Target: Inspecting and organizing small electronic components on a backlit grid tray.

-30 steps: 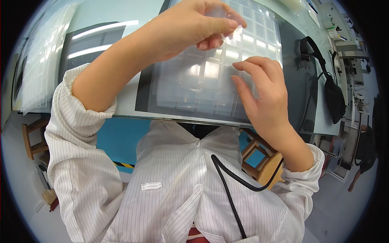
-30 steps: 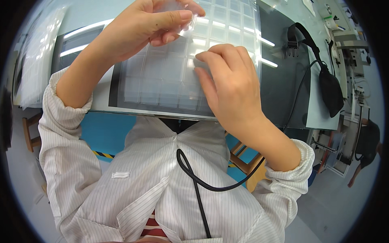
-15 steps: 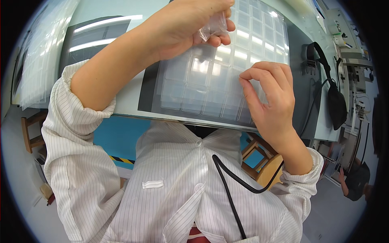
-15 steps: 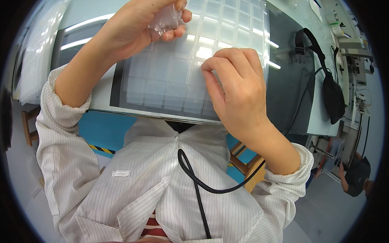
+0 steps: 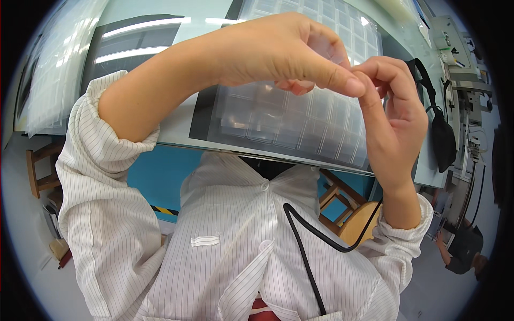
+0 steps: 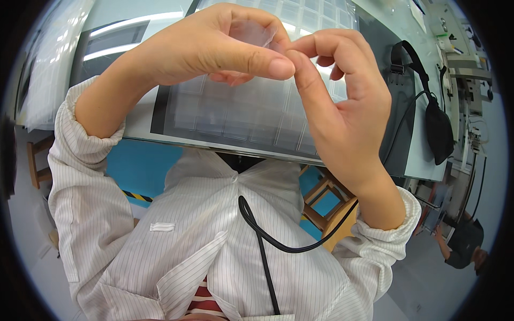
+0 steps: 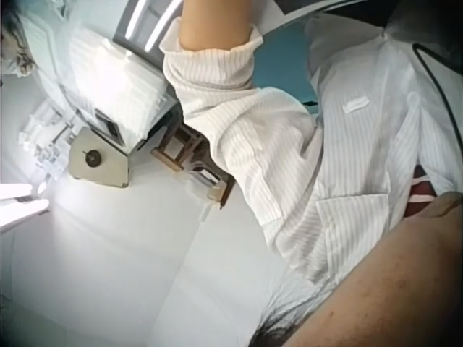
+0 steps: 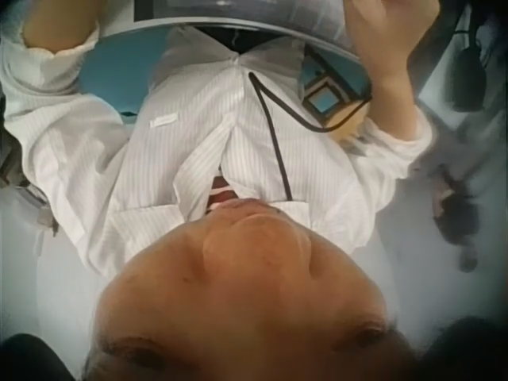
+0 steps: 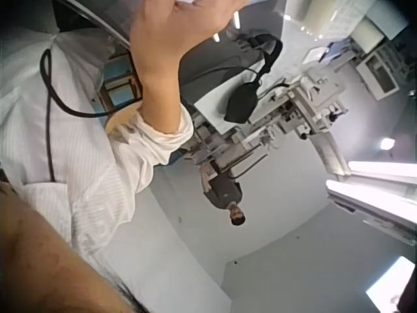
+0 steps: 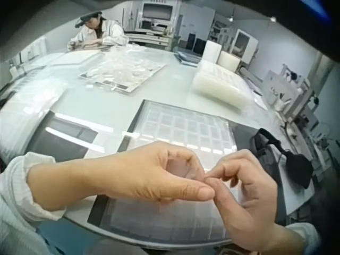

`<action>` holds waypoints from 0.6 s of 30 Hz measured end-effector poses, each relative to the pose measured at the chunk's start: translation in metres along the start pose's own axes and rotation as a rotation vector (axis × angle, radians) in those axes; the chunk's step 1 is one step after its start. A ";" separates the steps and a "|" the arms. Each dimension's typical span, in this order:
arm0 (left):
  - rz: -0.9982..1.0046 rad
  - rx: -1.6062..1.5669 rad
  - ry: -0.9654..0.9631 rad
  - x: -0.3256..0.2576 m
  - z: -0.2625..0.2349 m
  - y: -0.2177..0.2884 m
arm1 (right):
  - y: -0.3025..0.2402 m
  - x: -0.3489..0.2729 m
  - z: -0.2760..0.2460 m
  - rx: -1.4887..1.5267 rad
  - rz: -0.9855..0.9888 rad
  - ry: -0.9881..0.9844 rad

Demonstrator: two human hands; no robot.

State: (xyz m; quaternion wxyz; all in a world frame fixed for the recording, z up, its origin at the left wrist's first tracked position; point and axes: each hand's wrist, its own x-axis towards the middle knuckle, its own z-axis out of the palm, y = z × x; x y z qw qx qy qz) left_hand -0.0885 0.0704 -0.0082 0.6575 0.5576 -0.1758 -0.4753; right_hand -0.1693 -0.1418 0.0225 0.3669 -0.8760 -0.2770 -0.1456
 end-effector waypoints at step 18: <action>0.250 -0.027 0.274 -0.021 -0.022 -0.002 | -0.009 -0.008 0.042 -0.389 -0.125 -0.050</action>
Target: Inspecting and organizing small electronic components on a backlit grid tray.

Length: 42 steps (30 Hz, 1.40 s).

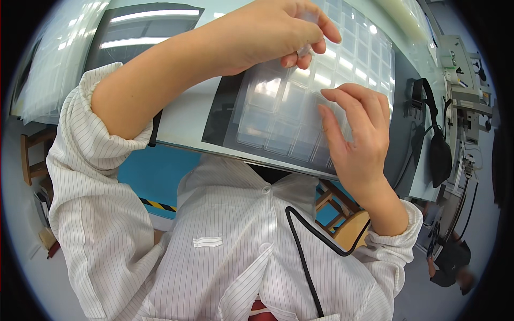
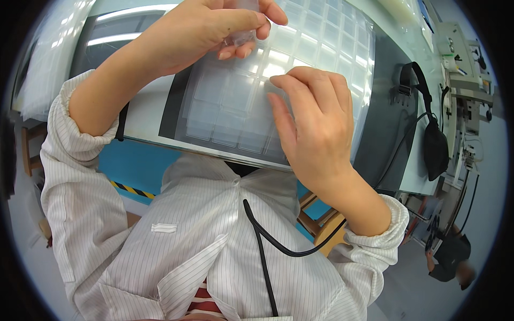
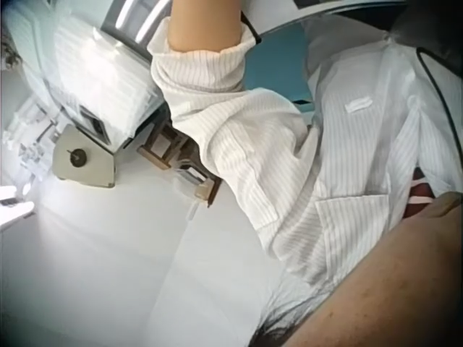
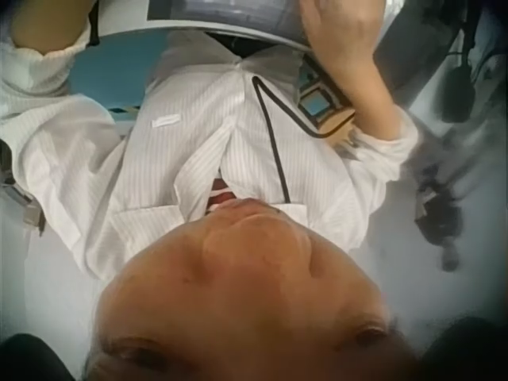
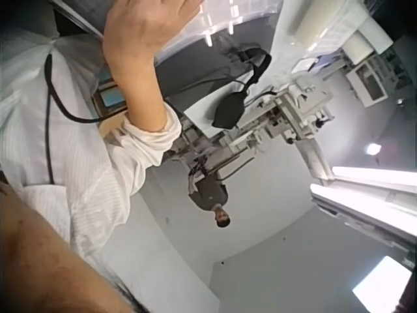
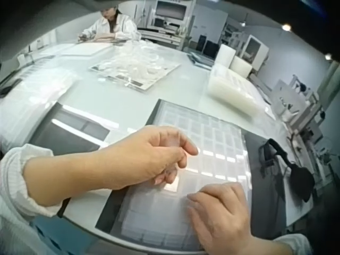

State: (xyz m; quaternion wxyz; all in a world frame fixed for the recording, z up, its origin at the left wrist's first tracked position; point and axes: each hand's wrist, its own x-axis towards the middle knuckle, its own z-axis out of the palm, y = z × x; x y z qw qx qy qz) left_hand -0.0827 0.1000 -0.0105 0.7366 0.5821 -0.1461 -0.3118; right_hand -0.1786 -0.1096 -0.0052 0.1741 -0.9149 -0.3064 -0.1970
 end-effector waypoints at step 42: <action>0.013 0.136 0.059 -0.008 -0.005 0.008 | -0.009 0.018 0.016 0.048 -0.116 -0.029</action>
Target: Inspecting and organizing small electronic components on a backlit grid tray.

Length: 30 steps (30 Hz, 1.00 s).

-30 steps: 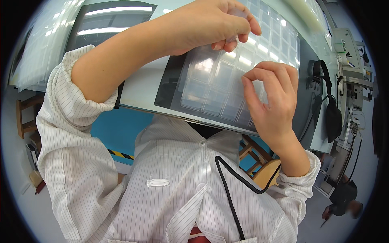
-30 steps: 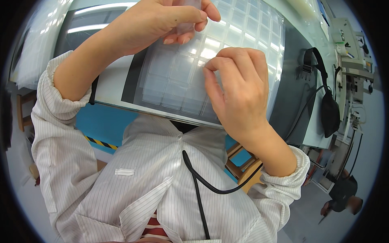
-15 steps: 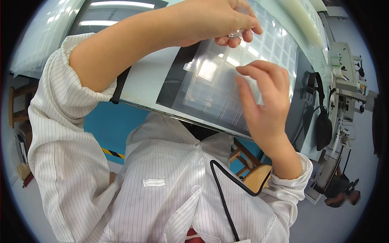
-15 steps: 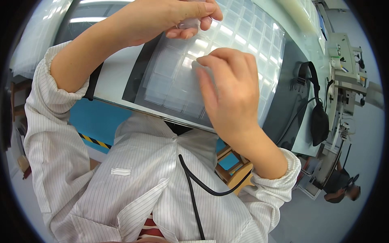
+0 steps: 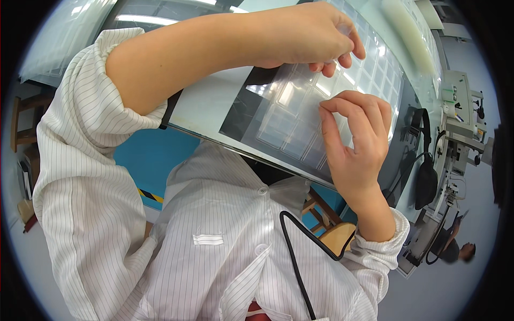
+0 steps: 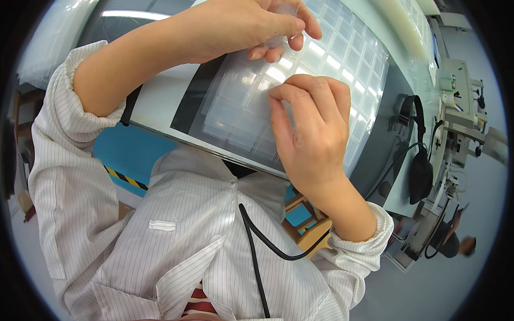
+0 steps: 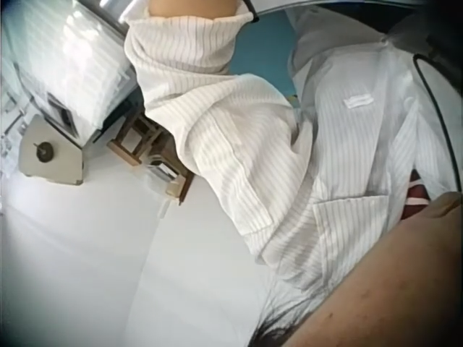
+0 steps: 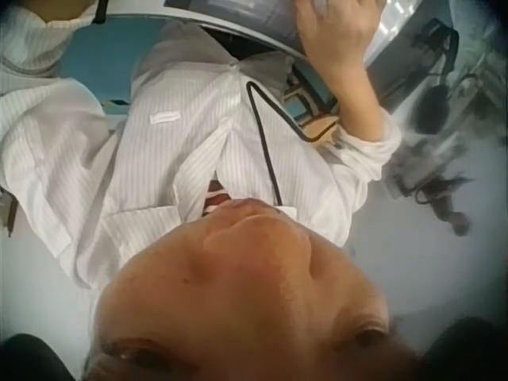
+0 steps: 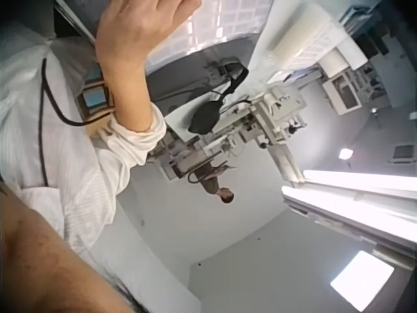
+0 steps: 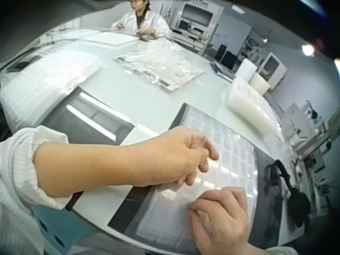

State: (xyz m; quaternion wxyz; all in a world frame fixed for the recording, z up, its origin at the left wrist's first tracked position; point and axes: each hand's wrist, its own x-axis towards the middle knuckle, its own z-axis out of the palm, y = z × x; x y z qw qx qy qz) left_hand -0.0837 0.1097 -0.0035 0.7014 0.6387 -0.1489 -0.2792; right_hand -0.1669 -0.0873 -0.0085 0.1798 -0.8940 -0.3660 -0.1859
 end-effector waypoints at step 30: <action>0.067 -0.109 -0.011 0.014 -0.009 -0.012 | -0.011 0.020 0.016 -0.020 -0.076 0.025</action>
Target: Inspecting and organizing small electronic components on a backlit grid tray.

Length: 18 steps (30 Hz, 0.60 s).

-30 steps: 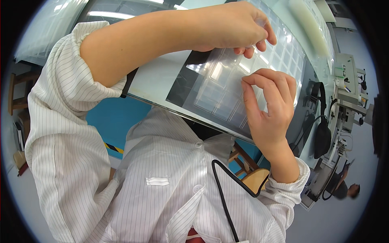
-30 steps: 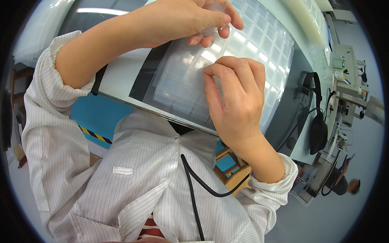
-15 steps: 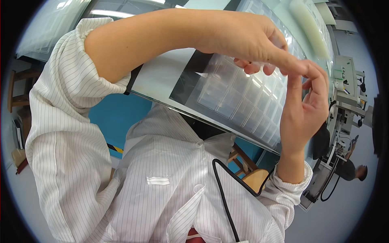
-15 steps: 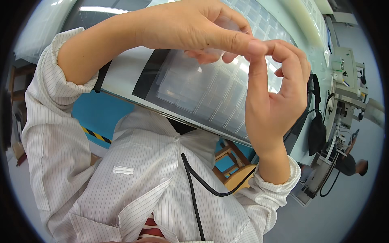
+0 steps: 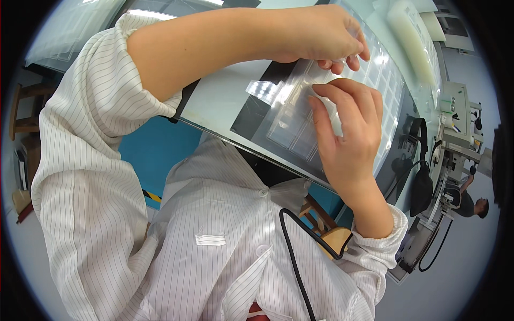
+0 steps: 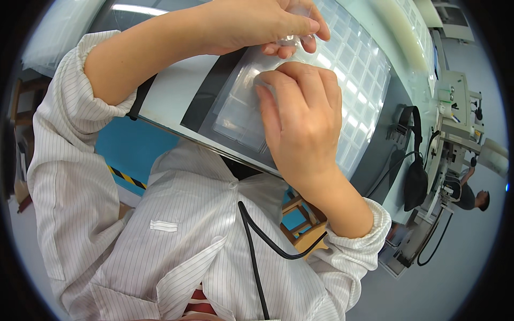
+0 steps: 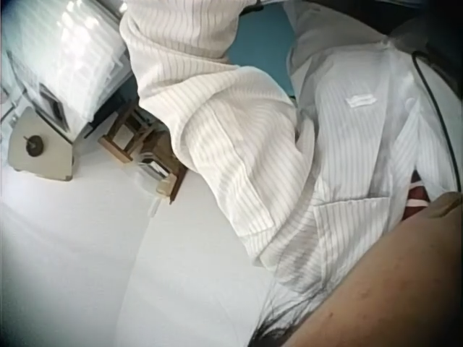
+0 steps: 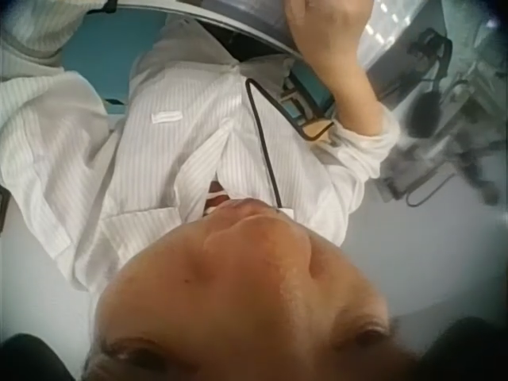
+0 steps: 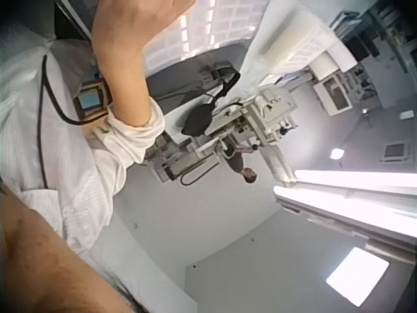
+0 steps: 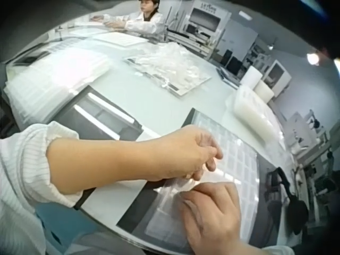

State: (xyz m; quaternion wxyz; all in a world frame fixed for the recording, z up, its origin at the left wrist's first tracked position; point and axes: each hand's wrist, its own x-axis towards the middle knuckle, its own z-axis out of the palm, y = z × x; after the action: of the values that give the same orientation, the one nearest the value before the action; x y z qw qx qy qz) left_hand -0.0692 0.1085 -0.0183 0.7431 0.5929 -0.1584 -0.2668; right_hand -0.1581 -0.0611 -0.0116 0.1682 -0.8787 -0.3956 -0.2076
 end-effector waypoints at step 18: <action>-0.012 0.054 0.025 -0.003 0.002 0.003 | -0.003 -0.002 0.003 -0.030 0.027 -0.001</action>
State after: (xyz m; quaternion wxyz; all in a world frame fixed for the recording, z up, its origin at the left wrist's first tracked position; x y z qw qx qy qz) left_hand -0.0722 0.1088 -0.0145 0.7271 0.6170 -0.1528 -0.2593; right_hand -0.1611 -0.0587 -0.0142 0.1578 -0.8865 -0.3806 -0.2106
